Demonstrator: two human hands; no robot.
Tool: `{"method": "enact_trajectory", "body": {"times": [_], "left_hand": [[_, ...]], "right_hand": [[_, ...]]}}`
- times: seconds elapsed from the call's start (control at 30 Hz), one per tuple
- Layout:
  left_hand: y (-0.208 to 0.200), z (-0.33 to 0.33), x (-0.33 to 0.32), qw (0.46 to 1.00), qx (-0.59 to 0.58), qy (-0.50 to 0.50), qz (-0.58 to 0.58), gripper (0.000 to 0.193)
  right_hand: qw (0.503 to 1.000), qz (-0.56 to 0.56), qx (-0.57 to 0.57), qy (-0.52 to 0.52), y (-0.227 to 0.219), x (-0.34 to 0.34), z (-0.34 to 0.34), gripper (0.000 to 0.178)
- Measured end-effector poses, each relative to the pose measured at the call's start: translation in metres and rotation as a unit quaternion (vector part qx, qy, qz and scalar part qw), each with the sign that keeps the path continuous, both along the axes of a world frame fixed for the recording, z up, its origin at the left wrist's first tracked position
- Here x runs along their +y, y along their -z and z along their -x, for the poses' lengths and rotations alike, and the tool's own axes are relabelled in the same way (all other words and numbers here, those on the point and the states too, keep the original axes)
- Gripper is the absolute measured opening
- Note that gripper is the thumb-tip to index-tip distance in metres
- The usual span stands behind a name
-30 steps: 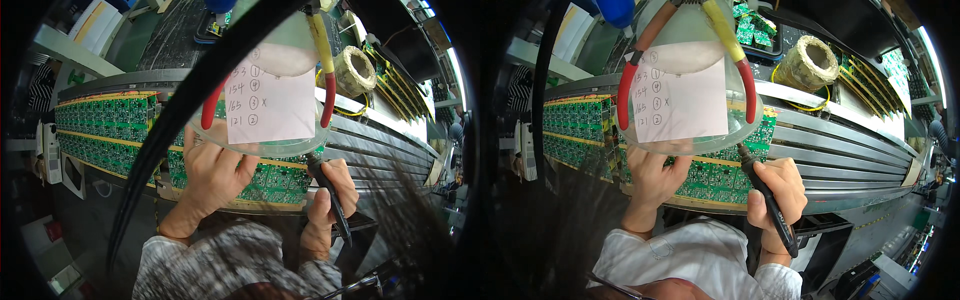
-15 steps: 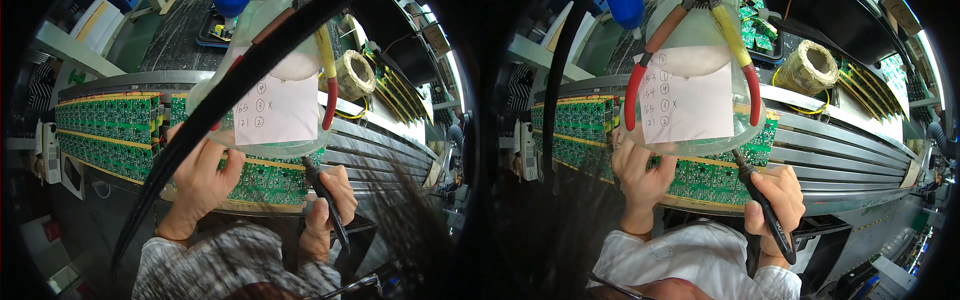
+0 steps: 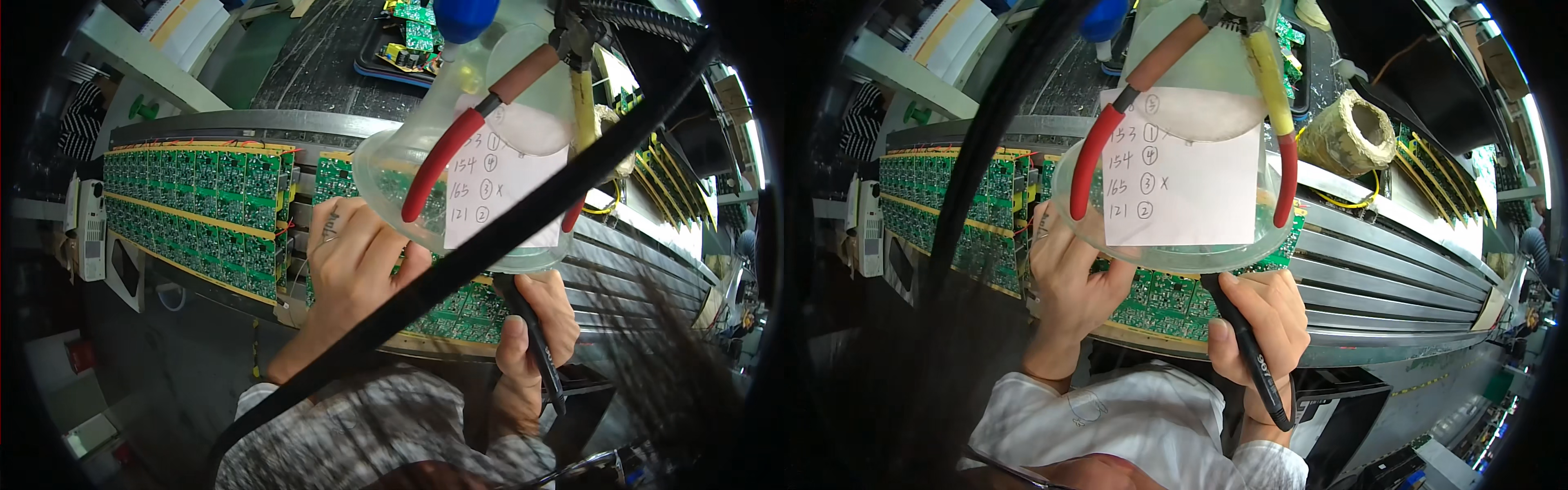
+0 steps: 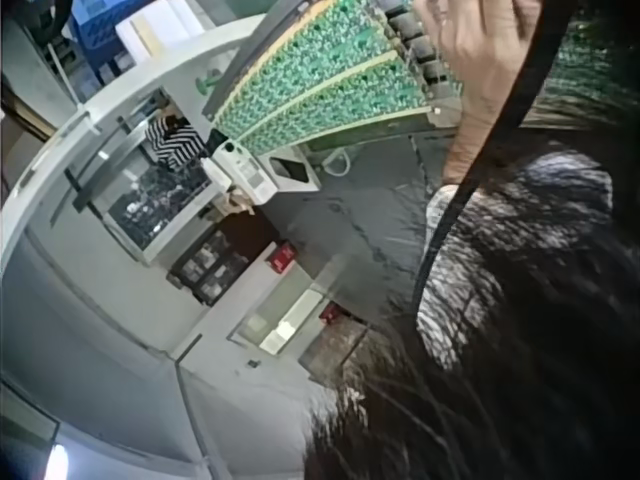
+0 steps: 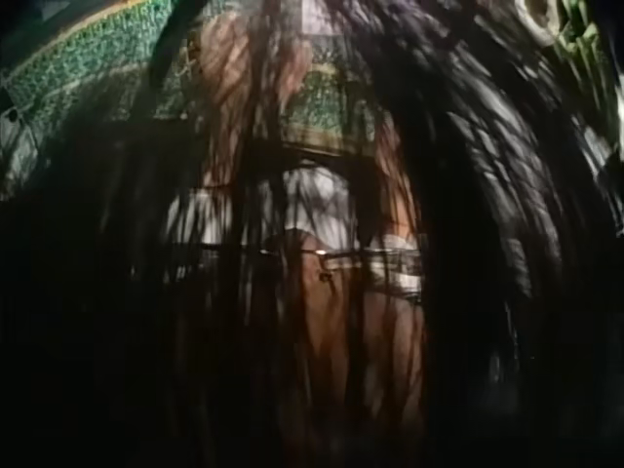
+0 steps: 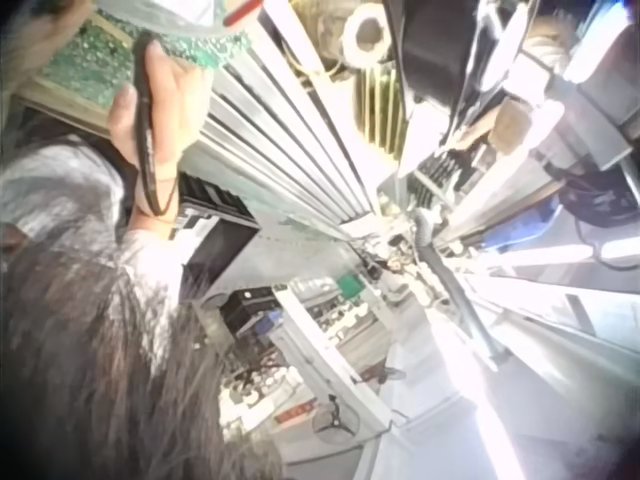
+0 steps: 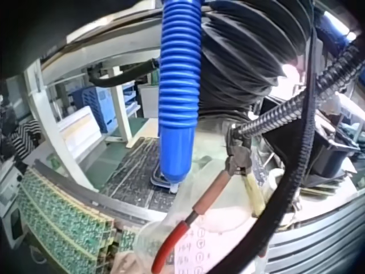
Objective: The person solders joints on circuit board panels using a soldering iron and solder wire, turning and moving the panels along the metal workstation track.
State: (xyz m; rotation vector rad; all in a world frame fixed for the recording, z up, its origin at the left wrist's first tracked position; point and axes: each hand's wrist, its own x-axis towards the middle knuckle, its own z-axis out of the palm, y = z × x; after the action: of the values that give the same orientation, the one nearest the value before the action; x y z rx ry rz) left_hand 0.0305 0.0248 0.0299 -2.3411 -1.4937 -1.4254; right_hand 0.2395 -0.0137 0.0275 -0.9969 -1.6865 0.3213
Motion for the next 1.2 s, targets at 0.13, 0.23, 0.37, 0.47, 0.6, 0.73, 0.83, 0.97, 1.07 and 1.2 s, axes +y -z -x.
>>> {"method": "enact_trajectory", "body": {"times": [0.13, 0.23, 0.37, 0.47, 0.6, 0.73, 0.83, 0.97, 1.07, 1.2], "left_hand": [[0.004, -0.002, 0.001, 1.0, 0.001, -0.002, 0.011, 0.018], [0.008, -0.003, 0.001, 1.0, 0.015, -0.012, 0.008, 0.02], [0.007, -0.003, 0.003, 1.0, 0.018, -0.01, -0.002, 0.022], [0.003, -0.002, 0.0, 1.0, 0.002, -0.003, 0.007, 0.02], [0.001, 0.002, -0.003, 0.999, -0.037, -0.012, 0.036, 0.017], [-0.008, 0.009, -0.006, 0.998, 0.015, -0.041, 0.036, 0.018], [-0.005, 0.016, -0.004, 0.999, -0.003, -0.053, 0.011, 0.018], [0.004, 0.021, -0.003, 0.997, -0.024, -0.064, 0.039, 0.017], [0.006, 0.02, -0.005, 0.996, -0.034, -0.066, 0.058, 0.017], [0.008, 0.018, -0.004, 0.995, -0.037, -0.073, 0.056, 0.016]], "right_hand": [[1.0, 0.002, 0.012, 0.008, 0.001, -0.002, 0.003, 0.029], [1.0, 0.005, 0.0, 0.007, 0.001, -0.002, 0.003, 0.029], [1.0, 0.01, 0.004, 0.005, 0.0, -0.003, 0.003, 0.029], [1.0, 0.01, -0.006, 0.004, -0.002, -0.005, 0.002, 0.029], [1.0, 0.001, -0.009, 0.001, -0.001, -0.008, 0.001, 0.028], [1.0, -0.01, 0.005, 0.014, 0.001, -0.012, 0.001, 0.027], [1.0, 0.001, 0.014, 0.01, -0.003, -0.012, 0.004, 0.027], [0.999, 0.014, -0.04, -0.028, -0.012, -0.002, 0.017, 0.028], [0.995, 0.037, -0.078, -0.055, -0.018, 0.003, 0.023, 0.03], [0.997, 0.016, -0.068, -0.045, -0.011, 0.004, 0.026, 0.03]]}}
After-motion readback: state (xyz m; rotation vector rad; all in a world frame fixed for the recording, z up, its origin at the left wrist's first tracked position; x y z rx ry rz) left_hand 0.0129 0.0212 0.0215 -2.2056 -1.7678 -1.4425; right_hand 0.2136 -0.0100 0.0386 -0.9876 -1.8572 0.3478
